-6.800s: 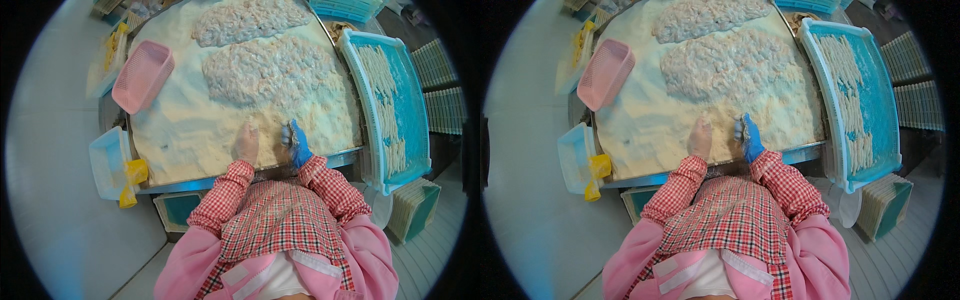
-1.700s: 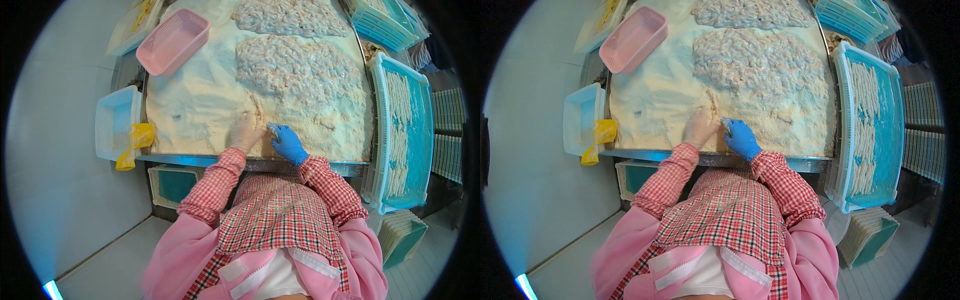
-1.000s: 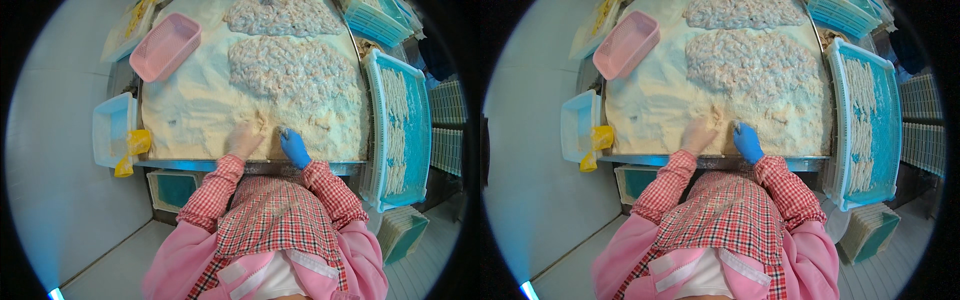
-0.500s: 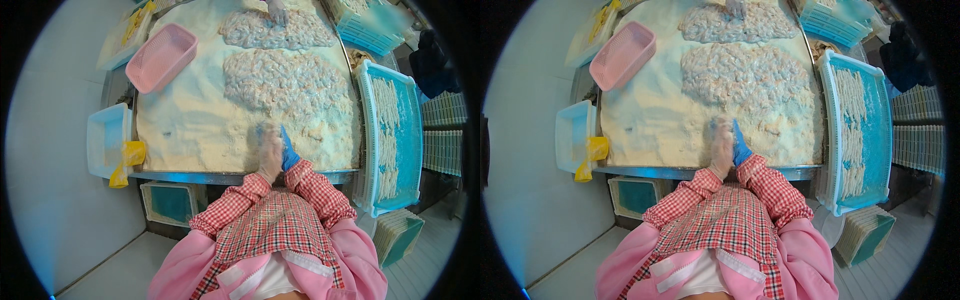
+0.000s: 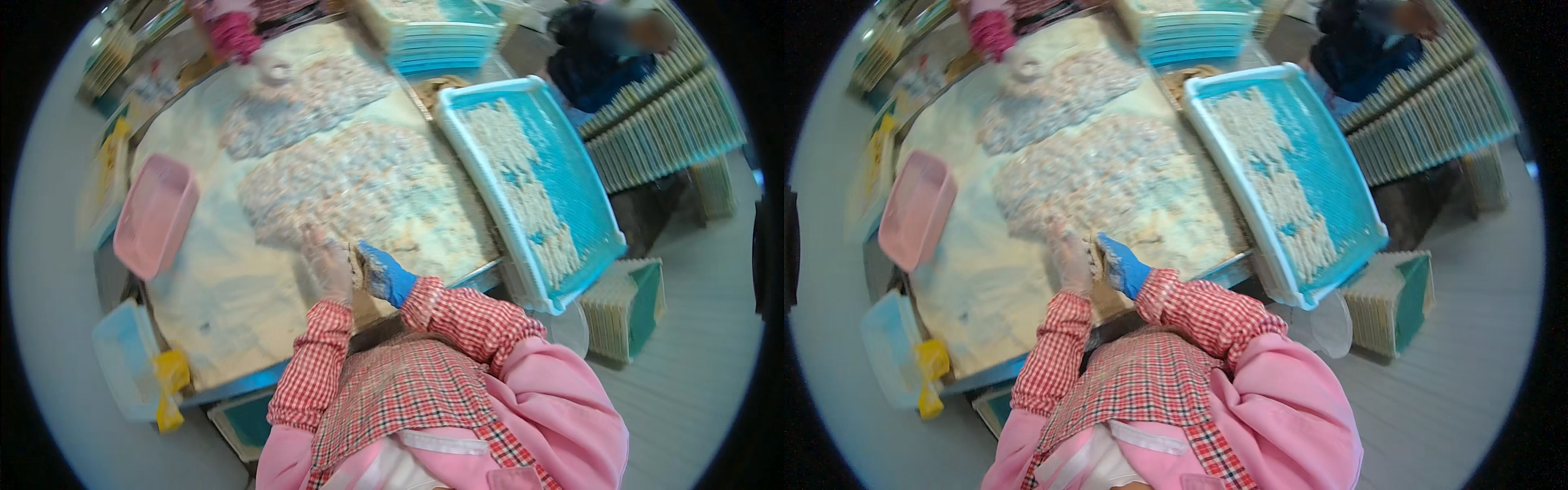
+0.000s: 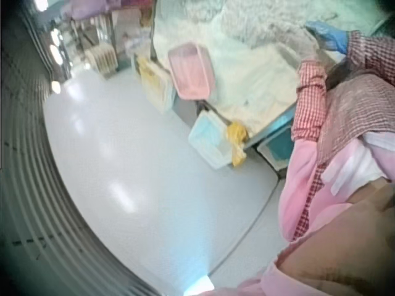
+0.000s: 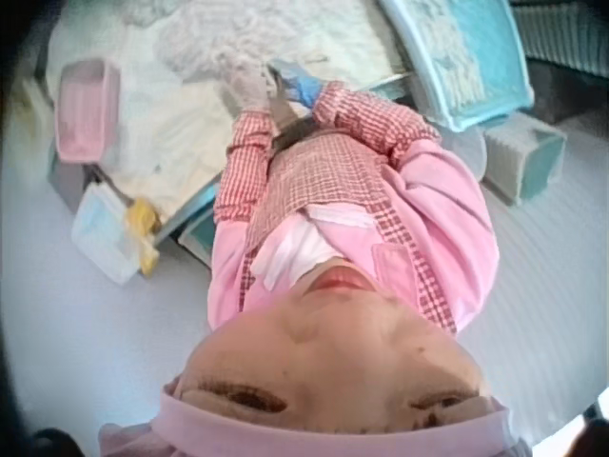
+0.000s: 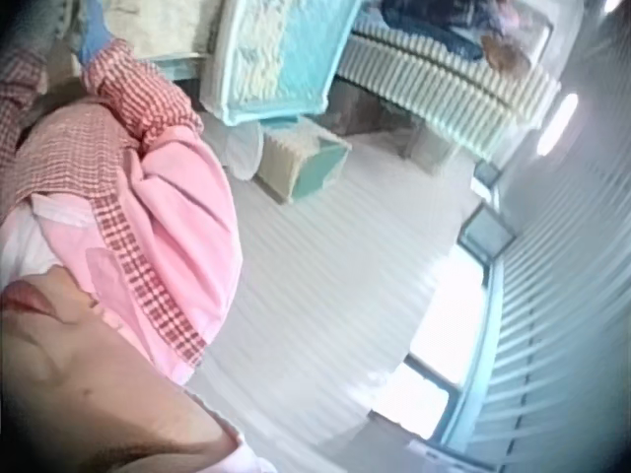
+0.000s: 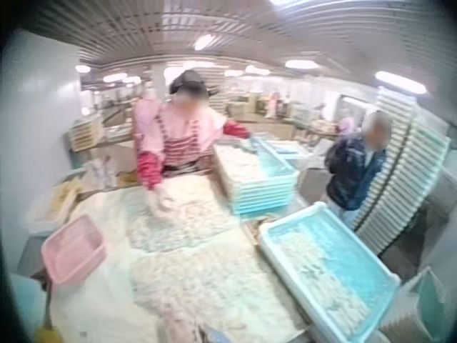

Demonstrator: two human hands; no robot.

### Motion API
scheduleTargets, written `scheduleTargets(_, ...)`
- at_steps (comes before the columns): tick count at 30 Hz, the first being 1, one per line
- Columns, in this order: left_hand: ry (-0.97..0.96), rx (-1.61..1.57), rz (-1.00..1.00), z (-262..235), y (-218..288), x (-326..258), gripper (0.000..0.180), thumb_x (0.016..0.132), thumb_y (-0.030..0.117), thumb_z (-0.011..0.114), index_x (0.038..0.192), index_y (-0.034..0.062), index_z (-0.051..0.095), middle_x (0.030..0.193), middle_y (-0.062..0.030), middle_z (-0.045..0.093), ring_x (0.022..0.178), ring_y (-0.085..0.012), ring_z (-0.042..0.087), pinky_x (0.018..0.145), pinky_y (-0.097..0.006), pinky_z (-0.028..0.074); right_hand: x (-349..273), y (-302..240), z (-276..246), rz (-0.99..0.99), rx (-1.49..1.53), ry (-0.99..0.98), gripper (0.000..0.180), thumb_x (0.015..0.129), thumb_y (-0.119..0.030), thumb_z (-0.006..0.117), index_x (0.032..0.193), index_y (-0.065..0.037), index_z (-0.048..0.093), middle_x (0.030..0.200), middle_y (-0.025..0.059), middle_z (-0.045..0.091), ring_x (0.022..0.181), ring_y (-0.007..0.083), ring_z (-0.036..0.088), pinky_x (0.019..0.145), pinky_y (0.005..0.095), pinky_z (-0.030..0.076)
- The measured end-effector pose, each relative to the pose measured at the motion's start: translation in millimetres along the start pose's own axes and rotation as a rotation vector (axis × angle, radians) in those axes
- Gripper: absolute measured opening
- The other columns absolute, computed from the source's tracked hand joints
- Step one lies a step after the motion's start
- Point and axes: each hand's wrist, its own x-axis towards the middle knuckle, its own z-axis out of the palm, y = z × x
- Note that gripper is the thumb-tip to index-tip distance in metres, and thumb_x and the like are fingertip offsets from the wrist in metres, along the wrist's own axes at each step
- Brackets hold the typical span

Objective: The person stands at a large metal table and repeatedly takes small portions of a dough mixture, rolls them into thin strips by hand, and places them into a blue plastic tray. The process is continuous and repetitive, filling the tray with the formed strips.

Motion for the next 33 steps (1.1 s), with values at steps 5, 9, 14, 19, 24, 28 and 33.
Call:
scheduleTargets(5, -0.009, -0.267, 0.102, 17.6, -37.0, 11.8, 0.046, 0.096, 0.018, 0.041, 0.137, -0.0043, 0.037, 0.146, -0.0197, 0.034, 0.135, -0.035, 0.031, 0.112, -0.04, 0.024, -89.6, -159.5, 32.1, -0.115, -0.377, 0.027, 0.023, 0.096, -0.029, 0.052, 0.107, -0.011, 0.061, 0.069, -0.0067, 0.054, 0.054, 0.0068, 0.046, 0.058, 0.0356, 0.052)
scheduleTargets(9, 0.084, -0.189, -0.09, -18.3, -34.7, 6.8, 0.042, 0.095, 0.012, 0.037, 0.133, -0.005, 0.042, 0.14, -0.0217, 0.042, 0.132, -0.0322, 0.037, 0.111, -0.037, 0.026, -180.4, -313.0, 12.5, -0.316, -0.713, 0.055, 0.047, 0.086, -0.032, 0.064, 0.125, -0.009, 0.055, 0.127, 0.0127, 0.048, 0.084, 0.0263, 0.066, 0.065, 0.0449, 0.062)
scheduleTargets(14, 0.156, 0.036, -0.306, -53.4, -75.2, -36.6, 0.043, 0.096, 0.012, 0.036, 0.135, -0.0059, 0.039, 0.143, -0.0205, 0.039, 0.133, -0.0318, 0.035, 0.111, -0.037, 0.027, -195.4, -441.7, -72.0, -0.45, -0.615, 0.47, 0.041, 0.088, -0.035, 0.065, 0.117, -0.006, 0.059, 0.077, -0.0013, 0.056, 0.06, 0.0064, 0.049, 0.043, 0.0205, 0.038)
scheduleTargets(19, 0.281, -0.118, -0.466, -57.6, -65.8, -72.2, 0.044, 0.098, 0.012, 0.036, 0.138, -0.0055, 0.034, 0.144, -0.0181, 0.036, 0.133, -0.0305, 0.034, 0.111, -0.037, 0.027, -114.2, -503.5, -150.1, -0.472, -0.637, 0.587, 0.03, 0.093, -0.04, 0.055, 0.108, -0.015, 0.057, 0.09, 0.0021, 0.06, 0.073, 0.0151, 0.052, 0.063, 0.0325, 0.044)
scheduleTargets(24, 0.26, 0.079, -0.452, -58.2, -56.9, -96.7, 0.046, 0.097, 0.011, 0.039, 0.14, -0.0037, 0.032, 0.144, -0.0173, 0.036, 0.133, -0.0291, 0.035, 0.111, -0.036, 0.028, -37.1, -543.2, -171.0, -0.542, -0.849, 0.674, 0.041, 0.095, -0.043, 0.051, 0.119, -0.012, 0.058, 0.106, 0.0046, 0.063, 0.092, 0.0181, 0.057, 0.079, 0.0359, 0.047)
scheduleTargets(28, 0.284, 0.004, -0.526, -53.1, -73.5, -83.4, 0.044, 0.096, 0.01, 0.041, 0.138, -0.0033, 0.037, 0.144, -0.0176, 0.036, 0.133, -0.0304, 0.034, 0.111, -0.037, 0.026, -35.2, -543.4, -163.1, -0.633, -0.875, 0.537, 0.041, 0.095, -0.042, 0.052, 0.122, -0.012, 0.057, 0.11, 0.0051, 0.063, 0.096, 0.0173, 0.057, 0.081, 0.0346, 0.047)
scheduleTargets(33, 0.197, 0.322, -0.161, -52.2, -46.1, 35.9, 0.039, 0.092, 0.008, 0.046, 0.131, 0.0012, 0.047, 0.139, -0.0182, 0.043, 0.13, -0.0322, 0.038, 0.109, -0.038, 0.029, -67.3, -531.1, -170.2, -0.646, -0.931, 0.422, 0.042, 0.095, -0.039, 0.053, 0.126, -0.012, 0.055, 0.116, 0.0057, 0.062, 0.101, 0.0161, 0.057, 0.084, 0.0329, 0.046)
